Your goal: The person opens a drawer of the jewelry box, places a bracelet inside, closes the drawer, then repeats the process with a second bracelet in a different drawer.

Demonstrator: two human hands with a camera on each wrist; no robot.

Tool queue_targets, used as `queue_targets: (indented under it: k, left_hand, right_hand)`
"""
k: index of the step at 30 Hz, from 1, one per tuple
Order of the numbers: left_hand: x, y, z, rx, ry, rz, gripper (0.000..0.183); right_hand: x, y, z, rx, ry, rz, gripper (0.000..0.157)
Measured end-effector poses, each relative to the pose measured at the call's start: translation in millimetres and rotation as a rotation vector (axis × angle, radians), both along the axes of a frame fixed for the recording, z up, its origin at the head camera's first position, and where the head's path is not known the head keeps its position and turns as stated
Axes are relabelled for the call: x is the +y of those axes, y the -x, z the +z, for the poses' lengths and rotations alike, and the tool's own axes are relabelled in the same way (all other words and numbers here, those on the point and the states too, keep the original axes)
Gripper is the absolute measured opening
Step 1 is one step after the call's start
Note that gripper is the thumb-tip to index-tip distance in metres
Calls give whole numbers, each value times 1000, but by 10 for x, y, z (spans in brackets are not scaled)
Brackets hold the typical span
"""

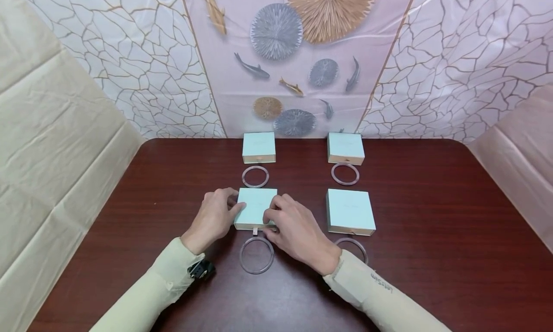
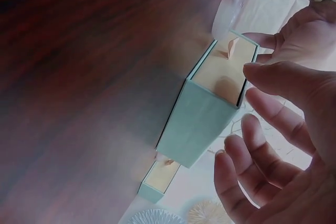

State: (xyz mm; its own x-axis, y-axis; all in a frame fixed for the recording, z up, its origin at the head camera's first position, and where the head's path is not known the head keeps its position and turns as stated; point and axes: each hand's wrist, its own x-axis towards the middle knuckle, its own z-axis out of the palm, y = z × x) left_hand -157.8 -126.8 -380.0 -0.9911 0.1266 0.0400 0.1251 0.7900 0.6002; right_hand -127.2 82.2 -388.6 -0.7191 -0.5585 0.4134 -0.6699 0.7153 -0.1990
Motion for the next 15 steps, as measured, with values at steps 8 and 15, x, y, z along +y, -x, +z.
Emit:
queue_targets:
  k: [8,15]
  left_hand:
    - [-15,-8,2,-7,-15,-6,24]
    - [-20,-11,-8,12,3,-13,22]
  right_hand:
    - [-47,-16,17,-44,-32,29,12]
    - [-124,-23,33,-57,-63,62,15]
